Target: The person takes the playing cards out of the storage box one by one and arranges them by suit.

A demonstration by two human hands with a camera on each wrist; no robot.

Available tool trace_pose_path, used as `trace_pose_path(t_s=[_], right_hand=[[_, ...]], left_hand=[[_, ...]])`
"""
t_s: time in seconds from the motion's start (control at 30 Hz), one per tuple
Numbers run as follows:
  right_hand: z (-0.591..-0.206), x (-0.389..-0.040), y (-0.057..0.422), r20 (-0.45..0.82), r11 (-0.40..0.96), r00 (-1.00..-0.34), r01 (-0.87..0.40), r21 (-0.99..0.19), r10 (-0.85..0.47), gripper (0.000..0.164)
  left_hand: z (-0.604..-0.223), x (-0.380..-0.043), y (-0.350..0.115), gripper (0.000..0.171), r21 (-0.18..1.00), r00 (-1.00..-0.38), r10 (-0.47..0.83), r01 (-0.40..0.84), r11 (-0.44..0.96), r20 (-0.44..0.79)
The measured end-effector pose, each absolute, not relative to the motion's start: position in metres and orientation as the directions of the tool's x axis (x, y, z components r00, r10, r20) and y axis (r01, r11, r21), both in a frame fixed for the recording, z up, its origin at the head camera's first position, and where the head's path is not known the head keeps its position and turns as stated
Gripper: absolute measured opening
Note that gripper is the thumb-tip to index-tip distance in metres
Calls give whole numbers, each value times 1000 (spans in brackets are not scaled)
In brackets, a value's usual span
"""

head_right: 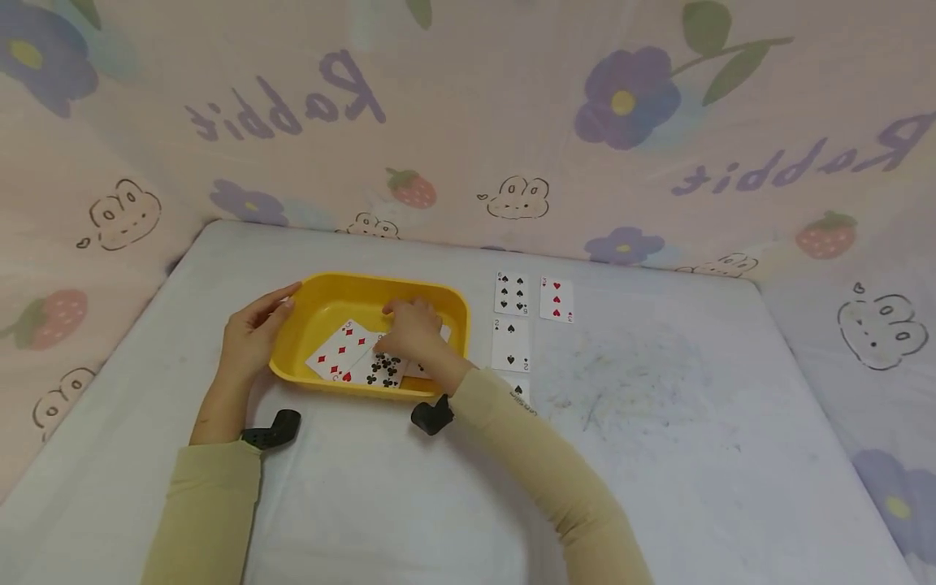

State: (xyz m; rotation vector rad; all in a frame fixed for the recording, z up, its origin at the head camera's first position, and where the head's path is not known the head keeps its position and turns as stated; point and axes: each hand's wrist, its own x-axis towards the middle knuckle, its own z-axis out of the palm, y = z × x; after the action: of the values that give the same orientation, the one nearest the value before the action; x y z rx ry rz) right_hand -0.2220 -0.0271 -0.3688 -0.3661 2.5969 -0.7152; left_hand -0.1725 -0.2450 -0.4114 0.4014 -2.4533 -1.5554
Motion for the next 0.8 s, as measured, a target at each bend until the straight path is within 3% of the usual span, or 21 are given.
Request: trace_pose_path(t_s=[0.27,0.6,0.8], right_hand=[[-371,-226,-11,-340,854,-871,-154,-496,-355,67],[-384,-211,-40,-297,822,-830,-293,-488,-473,77],[-386,-208,-47,-268,842,-855,-295,-452,-443,72]], left_hand=[[-409,-171,-243,37,902,-936,-352,-145,406,7],[-411,-169,-243,38,907,-939,-344,-146,394,-1],[-410,-170,-244,38,902,-939,-343,-150,406,-2]])
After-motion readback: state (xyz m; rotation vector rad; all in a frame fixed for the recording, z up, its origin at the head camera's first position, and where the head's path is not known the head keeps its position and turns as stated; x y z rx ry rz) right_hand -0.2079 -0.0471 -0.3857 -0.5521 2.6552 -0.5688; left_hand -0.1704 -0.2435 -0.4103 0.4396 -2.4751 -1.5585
